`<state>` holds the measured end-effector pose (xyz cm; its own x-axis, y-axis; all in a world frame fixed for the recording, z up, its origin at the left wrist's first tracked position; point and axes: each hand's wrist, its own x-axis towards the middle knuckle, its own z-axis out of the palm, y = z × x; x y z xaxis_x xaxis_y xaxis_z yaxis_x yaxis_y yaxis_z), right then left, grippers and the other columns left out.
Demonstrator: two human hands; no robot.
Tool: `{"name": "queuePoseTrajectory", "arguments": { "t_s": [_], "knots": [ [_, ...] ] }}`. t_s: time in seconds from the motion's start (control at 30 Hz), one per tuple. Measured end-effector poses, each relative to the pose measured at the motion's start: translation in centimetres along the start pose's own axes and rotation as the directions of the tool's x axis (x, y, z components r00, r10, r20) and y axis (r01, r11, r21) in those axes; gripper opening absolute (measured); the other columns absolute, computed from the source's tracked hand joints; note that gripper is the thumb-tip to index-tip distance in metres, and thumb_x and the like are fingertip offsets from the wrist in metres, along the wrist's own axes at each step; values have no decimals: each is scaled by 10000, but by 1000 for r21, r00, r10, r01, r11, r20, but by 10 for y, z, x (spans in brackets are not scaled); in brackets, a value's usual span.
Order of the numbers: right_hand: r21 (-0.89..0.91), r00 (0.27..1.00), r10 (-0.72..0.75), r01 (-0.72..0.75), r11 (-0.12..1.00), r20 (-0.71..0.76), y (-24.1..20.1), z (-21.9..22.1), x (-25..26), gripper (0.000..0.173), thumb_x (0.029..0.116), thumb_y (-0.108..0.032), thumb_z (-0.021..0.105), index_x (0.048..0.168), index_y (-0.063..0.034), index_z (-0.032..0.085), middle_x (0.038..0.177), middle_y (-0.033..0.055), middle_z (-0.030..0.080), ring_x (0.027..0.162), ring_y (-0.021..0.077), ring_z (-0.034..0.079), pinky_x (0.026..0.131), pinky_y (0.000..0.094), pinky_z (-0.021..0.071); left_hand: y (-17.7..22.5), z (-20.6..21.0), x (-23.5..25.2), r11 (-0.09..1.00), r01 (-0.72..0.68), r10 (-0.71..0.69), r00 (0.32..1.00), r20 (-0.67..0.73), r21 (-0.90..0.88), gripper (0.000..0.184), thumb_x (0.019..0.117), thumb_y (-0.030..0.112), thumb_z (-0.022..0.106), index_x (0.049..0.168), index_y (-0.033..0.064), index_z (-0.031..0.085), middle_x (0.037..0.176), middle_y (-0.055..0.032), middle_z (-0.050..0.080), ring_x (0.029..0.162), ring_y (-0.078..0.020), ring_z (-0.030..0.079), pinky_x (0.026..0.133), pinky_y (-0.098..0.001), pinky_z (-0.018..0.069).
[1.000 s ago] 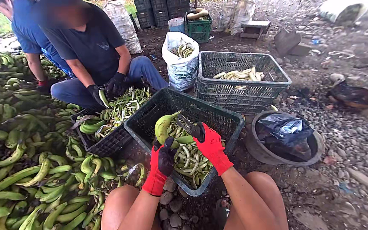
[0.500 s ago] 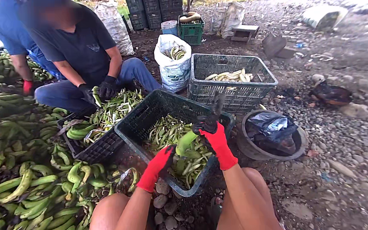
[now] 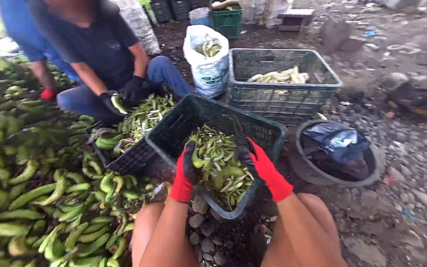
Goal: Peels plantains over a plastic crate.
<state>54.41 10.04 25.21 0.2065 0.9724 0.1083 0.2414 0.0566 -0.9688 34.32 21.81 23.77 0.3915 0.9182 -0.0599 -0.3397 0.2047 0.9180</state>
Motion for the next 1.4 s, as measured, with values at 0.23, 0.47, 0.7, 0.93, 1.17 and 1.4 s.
{"name": "queuePoseTrajectory", "arguments": {
  "t_s": [0.23, 0.47, 0.7, 0.93, 1.17, 1.4],
  "knots": [
    [-564, 921, 13, 227, 794, 390, -3, 45, -11, 652, 1005, -489, 566, 1519, -97, 482, 1390, 193, 622, 1327, 349, 569, 1159, 554, 382, 10, -7, 3, 996, -51, 34, 975, -220, -72, 344, 1119, 309, 314, 1164, 94, 579, 825, -26, 623, 681, -96, 615, 627, -271, 549],
    [-627, 932, 39, 210, 750, 360, -9, 56, -2, 605, 1011, -424, 540, 1562, -192, 448, 1381, 189, 628, 1306, 367, 580, 1144, 573, 381, 0, -8, -6, 999, 10, -2, 983, -182, 44, 292, 1102, 207, 356, 1205, 34, 568, 853, -62, 618, 712, -116, 611, 665, -296, 553],
    [-593, 912, -22, 284, 753, 409, -12, 56, 2, 533, 1011, -367, 538, 1479, -112, 537, 1323, 183, 662, 1278, 353, 600, 1142, 557, 383, 2, -7, -10, 986, 17, 16, 981, -193, 164, 216, 1072, 102, 418, 1218, 20, 555, 897, -70, 619, 749, -100, 611, 701, -269, 545],
    [-580, 936, 28, 194, 791, 351, -3, 59, 12, 482, 1020, -363, 503, 1376, -55, 605, 1237, 199, 688, 1209, 353, 635, 1073, 557, 447, -7, 4, -8, 938, 36, 85, 940, -329, 345, 262, 1079, 152, 445, 1257, 14, 579, 1027, -121, 630, 882, -156, 616, 795, -349, 538],
    [-550, 968, 245, -174, 817, 57, -15, 35, 21, 477, 1098, -340, 439, 1469, -46, 504, 1274, 257, 650, 1211, 398, 626, 1041, 597, 455, 20, -21, -3, 986, -63, 116, 920, -373, 152, 393, 1130, 307, 272, 1187, 37, 552, 835, -71, 569, 650, -141, 572, 607, -316, 534],
    [-517, 935, 55, 144, 844, 350, -6, 53, 16, 593, 1053, -523, 416, 1427, -87, 562, 1228, 161, 692, 1179, 291, 650, 1052, 522, 475, 30, -38, 3, 992, 65, -72, 996, 51, 112, 413, 1054, 509, 450, 1209, 185, 654, 860, -27, 682, 668, -112, 649, 569, -268, 561]
  ]
}}
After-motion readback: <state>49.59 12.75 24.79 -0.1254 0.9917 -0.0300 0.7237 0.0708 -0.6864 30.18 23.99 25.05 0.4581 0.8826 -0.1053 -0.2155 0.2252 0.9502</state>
